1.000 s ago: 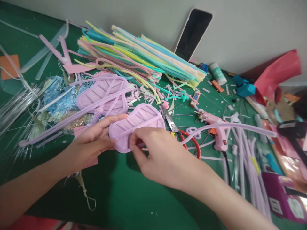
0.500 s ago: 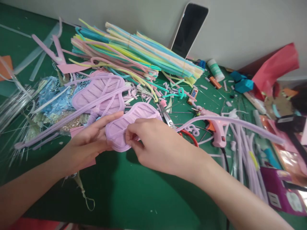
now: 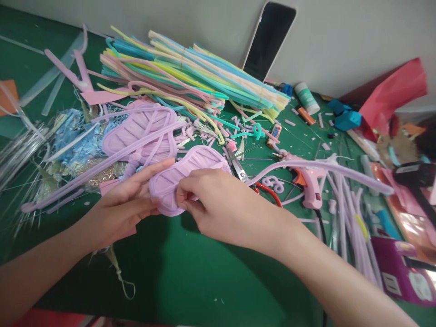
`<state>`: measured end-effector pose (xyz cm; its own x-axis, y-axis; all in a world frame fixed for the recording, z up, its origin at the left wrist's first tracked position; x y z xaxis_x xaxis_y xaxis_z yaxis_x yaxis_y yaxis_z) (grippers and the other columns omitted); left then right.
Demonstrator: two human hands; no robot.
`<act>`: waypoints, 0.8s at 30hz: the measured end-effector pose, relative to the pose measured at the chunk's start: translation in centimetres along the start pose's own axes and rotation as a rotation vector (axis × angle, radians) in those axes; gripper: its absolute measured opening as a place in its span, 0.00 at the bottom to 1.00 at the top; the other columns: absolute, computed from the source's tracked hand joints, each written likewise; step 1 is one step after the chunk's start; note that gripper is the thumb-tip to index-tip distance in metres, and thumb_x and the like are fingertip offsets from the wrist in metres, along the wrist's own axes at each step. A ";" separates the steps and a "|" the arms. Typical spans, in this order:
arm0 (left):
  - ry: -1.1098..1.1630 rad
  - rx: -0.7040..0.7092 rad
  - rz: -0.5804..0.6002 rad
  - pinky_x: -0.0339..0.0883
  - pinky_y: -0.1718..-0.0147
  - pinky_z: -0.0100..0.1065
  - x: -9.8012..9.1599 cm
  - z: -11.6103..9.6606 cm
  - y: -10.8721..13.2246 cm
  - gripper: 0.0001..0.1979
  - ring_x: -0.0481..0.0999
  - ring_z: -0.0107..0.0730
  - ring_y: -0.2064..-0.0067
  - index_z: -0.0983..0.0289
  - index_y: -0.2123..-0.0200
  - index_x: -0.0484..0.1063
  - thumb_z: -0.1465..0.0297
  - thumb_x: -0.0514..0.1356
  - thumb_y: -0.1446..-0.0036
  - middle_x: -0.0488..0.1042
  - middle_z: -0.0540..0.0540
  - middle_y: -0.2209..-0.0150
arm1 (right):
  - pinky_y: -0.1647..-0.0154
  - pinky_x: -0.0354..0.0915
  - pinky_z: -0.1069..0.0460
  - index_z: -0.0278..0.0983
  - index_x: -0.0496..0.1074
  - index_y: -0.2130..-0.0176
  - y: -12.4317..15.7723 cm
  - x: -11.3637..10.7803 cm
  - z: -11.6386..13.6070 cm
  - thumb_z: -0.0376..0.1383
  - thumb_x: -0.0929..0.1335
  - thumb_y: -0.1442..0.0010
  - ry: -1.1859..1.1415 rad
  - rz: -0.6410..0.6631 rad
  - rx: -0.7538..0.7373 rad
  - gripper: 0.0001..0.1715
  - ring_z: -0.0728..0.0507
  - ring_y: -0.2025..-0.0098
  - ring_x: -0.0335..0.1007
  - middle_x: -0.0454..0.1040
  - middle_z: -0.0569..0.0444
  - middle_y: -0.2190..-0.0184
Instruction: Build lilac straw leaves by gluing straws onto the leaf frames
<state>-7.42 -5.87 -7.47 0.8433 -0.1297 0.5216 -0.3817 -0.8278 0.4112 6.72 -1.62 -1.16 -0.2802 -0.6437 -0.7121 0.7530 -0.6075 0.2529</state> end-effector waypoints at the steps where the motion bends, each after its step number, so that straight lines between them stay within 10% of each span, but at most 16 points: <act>1: 0.031 -0.003 -0.018 0.72 0.57 0.31 -0.1 0.0 0.0 0.33 0.77 0.28 0.61 0.54 0.35 0.58 0.73 0.62 0.41 0.78 0.49 0.60 | 0.67 0.59 0.54 0.39 0.73 0.67 0.1 0.0 0.0 0.25 0.65 0.42 -0.014 -0.016 0.026 0.10 0.49 0.68 0.67 0.75 0.58 0.70; 12: 0.090 -0.003 -0.025 0.72 0.56 0.31 -0.3 0.2 -0.1 0.28 0.77 0.30 0.56 0.53 0.38 0.64 0.74 0.60 0.41 0.78 0.50 0.53 | 0.72 0.60 0.55 0.40 0.73 0.69 0.9 0.4 -0.4 0.32 0.65 0.40 -0.186 -0.119 0.261 0.07 0.49 0.72 0.68 0.76 0.58 0.72; 24: 0.005 0.015 0.040 0.69 0.52 0.37 0.0 0.2 0.1 0.32 0.76 0.31 0.56 0.52 0.34 0.57 0.73 0.60 0.39 0.77 0.51 0.57 | 0.60 0.60 0.53 0.38 0.72 0.62 0.8 0.8 -0.7 0.23 0.62 0.39 -0.023 -0.064 -0.041 0.14 0.47 0.59 0.65 0.71 0.53 0.63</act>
<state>-7.38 -6.08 -7.60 0.8254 -0.1597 0.5414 -0.4091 -0.8302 0.3787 7.50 -2.36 -1.98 -0.3423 -0.6149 -0.7105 0.7564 -0.6289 0.1799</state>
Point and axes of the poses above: each hand's wrist, its own y-axis away from the middle knuckle, its own x-axis out of the palm, z = x × y, the point moved 5 cm from there along -y, towards the middle knuckle
